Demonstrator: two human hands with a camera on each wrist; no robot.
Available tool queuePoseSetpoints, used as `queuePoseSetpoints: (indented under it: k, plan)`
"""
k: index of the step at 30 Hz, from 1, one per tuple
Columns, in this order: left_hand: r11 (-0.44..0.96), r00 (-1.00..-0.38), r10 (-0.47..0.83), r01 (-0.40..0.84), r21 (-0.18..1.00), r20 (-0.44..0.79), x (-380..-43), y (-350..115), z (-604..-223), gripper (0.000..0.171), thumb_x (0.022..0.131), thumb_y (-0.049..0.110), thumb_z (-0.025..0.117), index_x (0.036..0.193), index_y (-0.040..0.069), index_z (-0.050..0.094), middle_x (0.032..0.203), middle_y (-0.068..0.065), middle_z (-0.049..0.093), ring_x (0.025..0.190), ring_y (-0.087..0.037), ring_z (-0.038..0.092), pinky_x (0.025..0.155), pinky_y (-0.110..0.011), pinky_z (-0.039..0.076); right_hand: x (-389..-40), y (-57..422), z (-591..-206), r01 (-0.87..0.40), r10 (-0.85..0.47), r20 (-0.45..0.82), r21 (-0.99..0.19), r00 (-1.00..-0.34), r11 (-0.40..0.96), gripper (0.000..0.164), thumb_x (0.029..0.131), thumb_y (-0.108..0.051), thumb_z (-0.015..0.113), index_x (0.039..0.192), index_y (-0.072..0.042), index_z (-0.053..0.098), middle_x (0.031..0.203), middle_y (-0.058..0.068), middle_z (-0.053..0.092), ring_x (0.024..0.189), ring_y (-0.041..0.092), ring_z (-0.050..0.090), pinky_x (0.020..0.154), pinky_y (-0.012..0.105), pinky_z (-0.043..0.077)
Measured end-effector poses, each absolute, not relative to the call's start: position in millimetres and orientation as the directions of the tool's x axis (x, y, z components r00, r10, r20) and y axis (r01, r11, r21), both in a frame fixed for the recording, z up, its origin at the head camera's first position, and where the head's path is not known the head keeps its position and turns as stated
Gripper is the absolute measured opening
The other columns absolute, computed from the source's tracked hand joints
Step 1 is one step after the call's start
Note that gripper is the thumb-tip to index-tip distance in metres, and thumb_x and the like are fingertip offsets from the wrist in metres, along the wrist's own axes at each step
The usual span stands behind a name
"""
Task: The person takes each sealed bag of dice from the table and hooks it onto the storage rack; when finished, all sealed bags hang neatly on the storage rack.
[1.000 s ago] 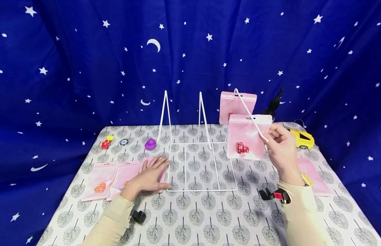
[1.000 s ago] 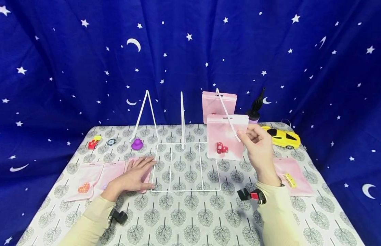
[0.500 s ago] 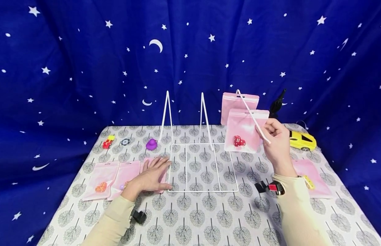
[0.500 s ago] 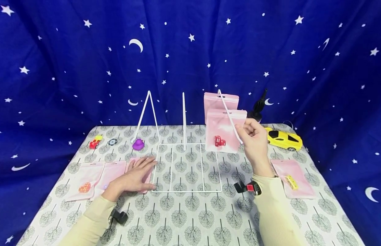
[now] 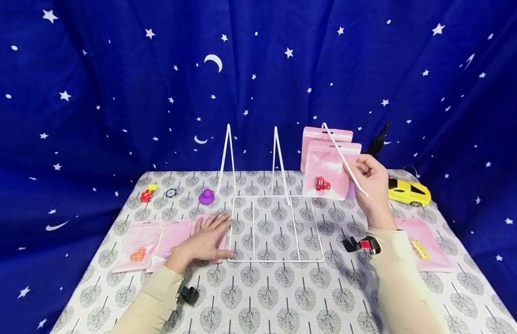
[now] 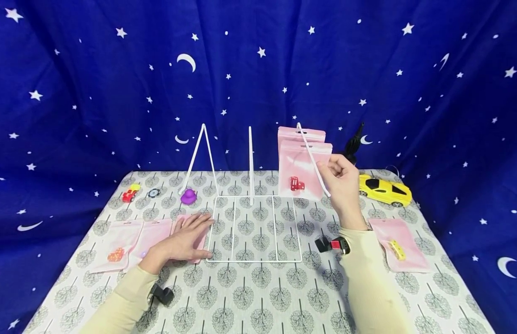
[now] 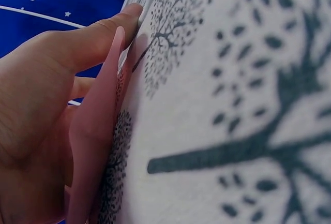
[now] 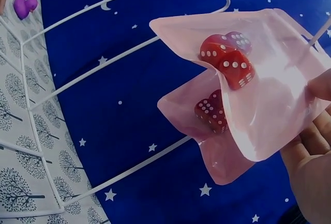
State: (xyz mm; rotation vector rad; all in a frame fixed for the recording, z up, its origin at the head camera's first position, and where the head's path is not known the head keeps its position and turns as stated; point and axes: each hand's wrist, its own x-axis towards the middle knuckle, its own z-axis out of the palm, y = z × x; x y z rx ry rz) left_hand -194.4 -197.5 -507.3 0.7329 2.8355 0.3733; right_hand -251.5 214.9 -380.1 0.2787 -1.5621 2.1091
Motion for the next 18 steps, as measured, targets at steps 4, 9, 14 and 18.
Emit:
queuePoseSetpoints:
  k: [4,9,14,18]
  plan:
    - [0.846,-0.861,0.495,0.446,0.292,-0.118,-194,-197,-506,0.101,0.075,0.069,0.067,0.155,0.023,0.025,0.164,-0.004,0.014,0.15,-0.037,0.011,0.113,-0.072,0.004,-257,215,-380,-0.512,0.275,0.459,-0.844,-0.845,-0.163,0.021,0.08,0.018,0.063,0.08,-0.002,0.065,0.065,-0.001,0.065,0.057,0.006,0.054,0.052,0.014,0.047]
    - [0.85,-0.863,0.489,0.44,0.289,-0.127,-194,-197,-506,0.1,0.075,0.068,0.066,0.155,0.024,0.025,0.164,-0.003,0.013,0.15,-0.037,0.01,0.113,-0.072,0.004,-263,215,-381,-0.523,0.277,0.484,-0.849,-0.83,-0.083,0.016,0.081,0.015,0.064,0.08,-0.001,0.064,0.063,-0.004,0.062,0.053,0.005,0.05,0.048,0.013,0.041]
    - [0.849,-0.863,0.49,0.442,0.288,-0.121,-194,-197,-506,0.1,0.075,0.069,0.066,0.155,0.023,0.026,0.164,-0.003,0.013,0.15,-0.037,0.01,0.113,-0.072,0.004,-268,214,-382,-0.524,0.278,0.502,-0.852,-0.819,-0.006,0.013,0.082,0.011,0.065,0.081,-0.002,0.064,0.063,-0.006,0.061,0.053,0.003,0.05,0.047,0.013,0.04]
    - [0.848,-0.864,0.49,0.443,0.291,-0.113,-194,-197,-505,0.101,0.074,0.068,0.068,0.154,0.023,0.027,0.164,-0.004,0.016,0.149,-0.037,0.013,0.113,-0.073,0.006,-271,215,-382,-0.52,0.286,0.505,-0.854,-0.814,0.029,0.011,0.082,0.009,0.066,0.083,-0.002,0.065,0.066,-0.006,0.062,0.057,0.003,0.052,0.05,0.012,0.042]
